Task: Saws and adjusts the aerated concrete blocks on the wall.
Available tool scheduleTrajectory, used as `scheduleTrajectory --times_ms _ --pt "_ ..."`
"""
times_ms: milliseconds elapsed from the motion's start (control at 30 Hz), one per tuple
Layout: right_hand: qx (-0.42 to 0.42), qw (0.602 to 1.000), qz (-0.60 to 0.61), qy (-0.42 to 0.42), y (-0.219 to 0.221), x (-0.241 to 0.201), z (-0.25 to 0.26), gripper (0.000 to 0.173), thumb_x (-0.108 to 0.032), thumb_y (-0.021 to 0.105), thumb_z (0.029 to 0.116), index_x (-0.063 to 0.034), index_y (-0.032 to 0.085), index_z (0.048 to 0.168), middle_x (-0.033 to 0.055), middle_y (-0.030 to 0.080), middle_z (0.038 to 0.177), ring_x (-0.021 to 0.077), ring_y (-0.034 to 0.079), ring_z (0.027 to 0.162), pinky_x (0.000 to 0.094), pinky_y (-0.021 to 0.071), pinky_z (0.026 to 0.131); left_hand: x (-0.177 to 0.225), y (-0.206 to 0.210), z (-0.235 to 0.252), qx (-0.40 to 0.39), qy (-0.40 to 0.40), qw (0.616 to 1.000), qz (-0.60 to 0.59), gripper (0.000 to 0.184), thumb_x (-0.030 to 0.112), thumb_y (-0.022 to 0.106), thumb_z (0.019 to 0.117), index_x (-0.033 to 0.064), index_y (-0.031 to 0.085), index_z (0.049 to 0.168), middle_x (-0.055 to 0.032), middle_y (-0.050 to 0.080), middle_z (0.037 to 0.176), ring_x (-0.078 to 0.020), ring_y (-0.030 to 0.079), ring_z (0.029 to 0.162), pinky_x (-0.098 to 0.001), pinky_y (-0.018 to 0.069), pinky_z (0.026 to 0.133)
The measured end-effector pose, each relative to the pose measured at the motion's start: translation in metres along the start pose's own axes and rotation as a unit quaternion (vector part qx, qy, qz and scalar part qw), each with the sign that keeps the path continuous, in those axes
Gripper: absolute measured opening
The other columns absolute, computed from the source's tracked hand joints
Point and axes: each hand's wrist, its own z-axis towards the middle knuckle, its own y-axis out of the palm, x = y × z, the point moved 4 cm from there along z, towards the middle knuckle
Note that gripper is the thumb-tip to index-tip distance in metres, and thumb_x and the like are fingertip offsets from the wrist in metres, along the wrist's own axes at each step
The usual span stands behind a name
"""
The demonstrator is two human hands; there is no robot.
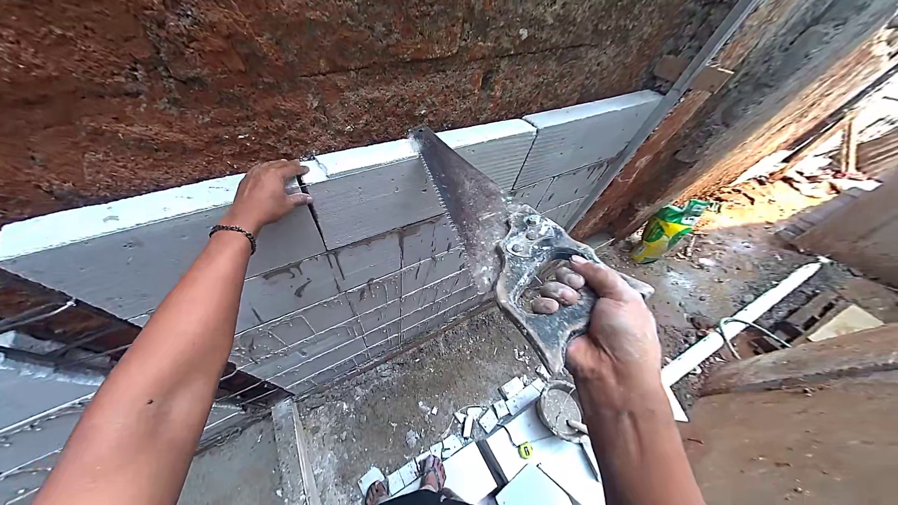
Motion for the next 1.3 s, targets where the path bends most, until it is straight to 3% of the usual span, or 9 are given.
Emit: scheduleTrajectory --times_ms 367,500,667,800,933,1133,1300 --pt "0.015 1.0 -0.002 0.011 0.001 -0.002 -0.028 0.018 -0.015 0.049 0.1042 -0.0109 0.052 0.087 -0.0006 0.048 0.058 0.009 0.049 0.041 0.026 0.0504 0.038 0.0 -0.004 0.003 -0.004 -0.004 1.0 -0.003 0.05 0.027 0.078 0.0923 0.0091 0.064 0.137 -0.0153 0.059 0.146 -0.0364 0.051 0.14 -0.0612 0.0344 0.117" --pt "0.006 1.0 0.002 0.005 0.012 0.009 -0.022 0.011 -0.013 0.053 0.1012 -0.0126 0.053 0.091 -0.0009 0.047 0.062 0.0098 0.048 0.043 0.0263 0.0493 0.041 0.0 -0.001 0.0 -0.006 -0.001 1.0 -0.006 0.051 0.028 0.077 0.0927 0.0085 0.063 0.138 -0.0158 0.059 0.146 -0.039 0.052 0.138 -0.0636 0.0355 0.115" --pt "0.005 1.0 0.006 -0.011 -0.001 -0.001 -0.038 0.024 -0.015 0.045 0.1063 -0.0099 0.053 0.085 -0.0004 0.05 0.056 0.0085 0.05 0.04 0.0246 0.0494 0.038 -0.004 -0.005 0.004 0.005 -0.005 1.0 -0.01 0.051 0.03 0.079 0.0917 0.0108 0.064 0.137 -0.0152 0.059 0.145 -0.0385 0.053 0.137 -0.0642 0.037 0.114" --pt "0.007 0.998 0.048 -0.033 -0.006 0.017 -0.008 0.017 -0.015 0.049 0.1029 -0.0137 0.053 0.086 -0.0023 0.047 0.061 0.0074 0.047 0.043 0.0221 0.0469 0.042 -0.001 -0.001 -0.001 -0.009 -0.008 1.0 -0.004 0.052 0.03 0.077 0.093 0.0113 0.063 0.14 -0.0142 0.057 0.148 -0.0386 0.051 0.139 -0.0652 0.0358 0.114" --pt "0.027 0.999 0.041 -0.023 0.001 0.018 -0.029 0.022 -0.015 0.044 0.1052 -0.0116 0.05 0.084 -0.0019 0.046 0.056 0.0076 0.047 0.039 0.0232 0.0477 0.038 -0.003 -0.003 0.0 0.007 -0.012 1.0 -0.006 0.051 0.031 0.077 0.0925 0.012 0.064 0.138 -0.0136 0.059 0.146 -0.0377 0.052 0.138 -0.065 0.0363 0.113" --pt "0.025 0.999 0.003 -0.023 0.013 0.035 -0.04 0.013 -0.013 0.05 0.1041 -0.0106 0.052 0.091 0.0 0.047 0.059 0.0107 0.049 0.042 0.0282 0.051 0.04 0.0 -0.002 -0.003 -0.008 -0.01 1.0 -0.008 0.052 0.032 0.077 0.0931 0.012 0.063 0.139 -0.0135 0.058 0.148 -0.0384 0.051 0.139 -0.066 0.0345 0.114" --pt "0.033 0.999 0.014 -0.004 0.016 0.037 -0.036 0.015 -0.013 0.049 0.1027 -0.0126 0.051 0.088 -0.0011 0.046 0.059 0.0095 0.047 0.042 0.026 0.0489 0.041 -0.002 -0.002 -0.001 -0.009 -0.012 1.0 -0.004 0.052 0.032 0.077 0.0927 0.0121 0.063 0.139 -0.0148 0.059 0.146 -0.0398 0.051 0.138 -0.0666 0.0359 0.113"
